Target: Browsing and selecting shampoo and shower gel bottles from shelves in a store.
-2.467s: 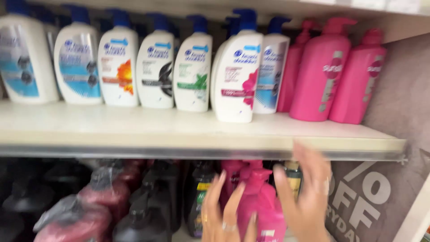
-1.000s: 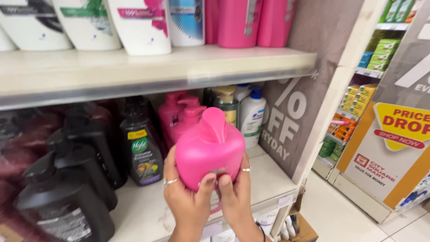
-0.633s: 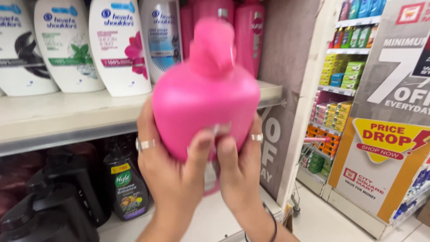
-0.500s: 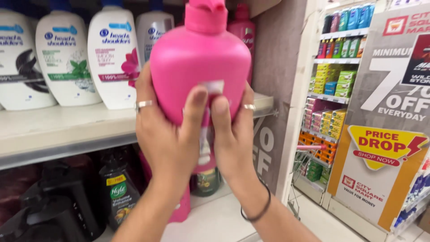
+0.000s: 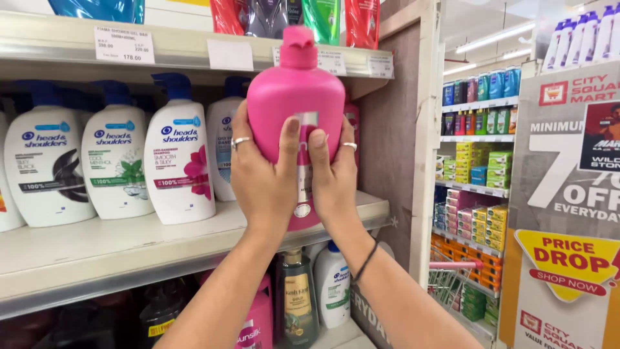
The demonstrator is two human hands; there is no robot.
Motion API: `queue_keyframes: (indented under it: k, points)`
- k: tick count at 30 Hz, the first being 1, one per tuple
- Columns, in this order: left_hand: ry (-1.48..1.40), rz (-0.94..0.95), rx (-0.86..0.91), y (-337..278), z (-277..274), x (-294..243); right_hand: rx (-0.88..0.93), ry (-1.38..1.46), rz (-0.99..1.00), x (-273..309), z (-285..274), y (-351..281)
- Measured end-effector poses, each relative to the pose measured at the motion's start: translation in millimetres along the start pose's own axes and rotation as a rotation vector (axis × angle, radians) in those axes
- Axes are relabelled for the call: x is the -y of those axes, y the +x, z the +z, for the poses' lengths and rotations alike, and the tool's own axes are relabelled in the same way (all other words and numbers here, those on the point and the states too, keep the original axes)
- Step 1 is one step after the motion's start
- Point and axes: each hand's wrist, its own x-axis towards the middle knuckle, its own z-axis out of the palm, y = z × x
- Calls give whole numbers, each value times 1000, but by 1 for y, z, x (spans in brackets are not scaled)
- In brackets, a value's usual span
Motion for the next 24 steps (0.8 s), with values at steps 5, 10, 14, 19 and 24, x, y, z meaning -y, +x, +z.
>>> queue_keyframes:
  k: [5,10,14,19,24]
  points:
    - [84,-57,59,8,13,20,-26,-62,139,-26,3,7]
    - [126,-128,102,15,16,24,-16,-134,242,-37,6,13]
    - [161,-111,114,17,15,22,-25,-193,253,-29,7,13]
    - [316,-259,294,33,3,-6,-15,-230,295,-14,-1,21]
    - [452,-239,413,39,-13,-36,39,130,591,-3,-8,10]
